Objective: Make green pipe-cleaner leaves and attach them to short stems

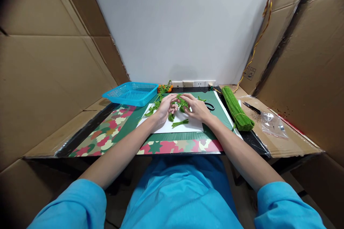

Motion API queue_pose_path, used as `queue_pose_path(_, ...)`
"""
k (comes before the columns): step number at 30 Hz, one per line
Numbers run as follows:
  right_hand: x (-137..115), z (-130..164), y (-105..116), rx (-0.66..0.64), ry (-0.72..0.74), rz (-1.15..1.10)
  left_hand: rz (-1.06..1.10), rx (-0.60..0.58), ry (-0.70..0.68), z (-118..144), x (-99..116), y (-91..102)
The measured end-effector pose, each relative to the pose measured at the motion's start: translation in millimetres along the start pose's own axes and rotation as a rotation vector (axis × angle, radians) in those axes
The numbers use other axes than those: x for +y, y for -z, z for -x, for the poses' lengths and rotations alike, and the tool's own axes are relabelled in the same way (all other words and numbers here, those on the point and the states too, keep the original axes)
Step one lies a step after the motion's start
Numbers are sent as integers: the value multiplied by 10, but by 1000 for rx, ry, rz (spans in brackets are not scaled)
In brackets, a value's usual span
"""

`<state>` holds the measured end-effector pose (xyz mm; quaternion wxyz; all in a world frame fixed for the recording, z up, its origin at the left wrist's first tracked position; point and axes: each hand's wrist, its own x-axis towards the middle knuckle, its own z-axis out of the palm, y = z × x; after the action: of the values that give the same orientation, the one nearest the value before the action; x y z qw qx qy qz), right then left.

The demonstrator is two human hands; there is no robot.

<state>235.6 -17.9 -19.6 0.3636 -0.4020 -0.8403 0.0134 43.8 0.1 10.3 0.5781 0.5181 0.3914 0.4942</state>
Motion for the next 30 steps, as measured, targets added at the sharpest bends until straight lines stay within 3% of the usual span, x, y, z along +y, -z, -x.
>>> queue_pose_path(12,-30,-6,31,20,-23,59,9,-74,13,-58,-35,56)
queue_pose_path(20,10,-25,13,39,-70,136,168,-130,50,-36,30,72)
queue_pose_path(30,94,-9,-65,-11,-15,78,214,-44,95,-57,32,86)
